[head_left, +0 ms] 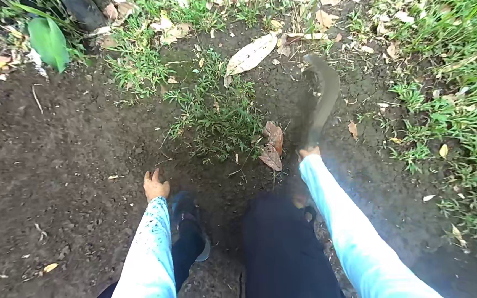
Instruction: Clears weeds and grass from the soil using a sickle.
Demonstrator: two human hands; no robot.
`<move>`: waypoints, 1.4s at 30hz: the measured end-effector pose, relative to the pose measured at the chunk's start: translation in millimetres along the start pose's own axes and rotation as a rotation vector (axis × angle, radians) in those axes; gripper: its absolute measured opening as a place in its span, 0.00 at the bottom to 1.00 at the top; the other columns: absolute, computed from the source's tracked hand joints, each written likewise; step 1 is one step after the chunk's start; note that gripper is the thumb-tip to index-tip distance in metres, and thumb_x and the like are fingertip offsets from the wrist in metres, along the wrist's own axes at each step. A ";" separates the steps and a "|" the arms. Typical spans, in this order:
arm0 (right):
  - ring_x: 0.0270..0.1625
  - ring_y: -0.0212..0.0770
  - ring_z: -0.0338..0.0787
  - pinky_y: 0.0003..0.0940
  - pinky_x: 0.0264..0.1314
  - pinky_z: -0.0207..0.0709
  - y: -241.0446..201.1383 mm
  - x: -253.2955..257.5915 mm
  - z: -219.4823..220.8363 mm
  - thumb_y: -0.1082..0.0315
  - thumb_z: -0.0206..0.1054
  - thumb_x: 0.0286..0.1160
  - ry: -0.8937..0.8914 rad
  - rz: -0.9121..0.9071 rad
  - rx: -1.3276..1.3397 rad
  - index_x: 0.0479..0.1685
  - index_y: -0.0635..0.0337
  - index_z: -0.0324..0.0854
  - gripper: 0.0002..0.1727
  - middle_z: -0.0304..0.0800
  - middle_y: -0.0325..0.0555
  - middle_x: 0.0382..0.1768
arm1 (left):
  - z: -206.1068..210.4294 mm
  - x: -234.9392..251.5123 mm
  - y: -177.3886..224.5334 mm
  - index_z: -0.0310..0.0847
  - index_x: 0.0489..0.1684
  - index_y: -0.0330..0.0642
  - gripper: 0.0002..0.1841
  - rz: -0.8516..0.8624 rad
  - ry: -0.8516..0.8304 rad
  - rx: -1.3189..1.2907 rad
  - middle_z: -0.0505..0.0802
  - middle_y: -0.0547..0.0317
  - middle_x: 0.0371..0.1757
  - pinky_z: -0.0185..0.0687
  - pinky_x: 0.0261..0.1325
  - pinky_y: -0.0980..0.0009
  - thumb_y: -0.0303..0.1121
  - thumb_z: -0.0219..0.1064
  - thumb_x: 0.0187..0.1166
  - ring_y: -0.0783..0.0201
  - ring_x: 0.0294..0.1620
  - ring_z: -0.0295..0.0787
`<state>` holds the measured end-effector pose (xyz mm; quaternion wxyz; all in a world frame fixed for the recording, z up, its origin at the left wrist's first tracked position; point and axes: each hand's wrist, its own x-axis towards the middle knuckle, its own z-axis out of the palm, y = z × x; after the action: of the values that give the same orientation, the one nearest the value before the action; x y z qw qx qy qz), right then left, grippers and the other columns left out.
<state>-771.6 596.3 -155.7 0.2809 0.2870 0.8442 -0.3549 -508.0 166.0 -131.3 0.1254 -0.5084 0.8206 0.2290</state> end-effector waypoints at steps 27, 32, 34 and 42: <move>0.39 0.43 0.84 0.39 0.45 0.83 -72.0 -28.7 40.5 0.69 0.66 0.84 -0.004 -0.093 0.276 0.84 0.70 0.59 0.32 0.80 0.60 0.54 | 6.1 5.3 -5.0 0.66 0.86 0.37 0.34 0.035 0.022 -0.048 0.55 0.29 0.93 0.52 0.90 0.39 0.21 0.66 0.76 0.31 0.92 0.53; 0.82 0.68 0.76 0.62 0.85 0.66 50.0 -38.2 21.4 0.61 0.69 0.81 -0.327 -0.240 -0.651 0.91 0.72 0.51 0.44 0.72 0.77 0.79 | -8.5 5.1 -8.4 0.66 0.87 0.39 0.33 0.002 0.033 -0.055 0.56 0.32 0.93 0.52 0.90 0.40 0.22 0.66 0.77 0.32 0.92 0.52; 0.81 0.65 0.78 0.61 0.84 0.68 55.0 -38.4 -16.4 0.66 0.73 0.75 -0.330 -0.148 -0.676 0.93 0.67 0.49 0.47 0.75 0.72 0.79 | -6.8 6.6 -13.3 0.67 0.86 0.38 0.33 0.006 0.062 -0.081 0.57 0.31 0.92 0.52 0.90 0.40 0.21 0.66 0.76 0.32 0.92 0.52; 0.72 0.55 0.83 0.46 0.76 0.76 -55.1 -88.1 19.1 0.74 0.64 0.84 -0.163 0.007 -0.086 0.86 0.70 0.59 0.32 0.77 0.66 0.74 | 5.6 -0.8 -9.3 0.66 0.87 0.39 0.34 0.005 0.031 -0.016 0.55 0.32 0.93 0.54 0.89 0.40 0.23 0.66 0.77 0.33 0.92 0.52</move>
<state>-744.5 524.5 -83.2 0.3622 0.2478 0.8319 -0.3395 -499.5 165.9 -138.1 0.1083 -0.5109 0.8217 0.2281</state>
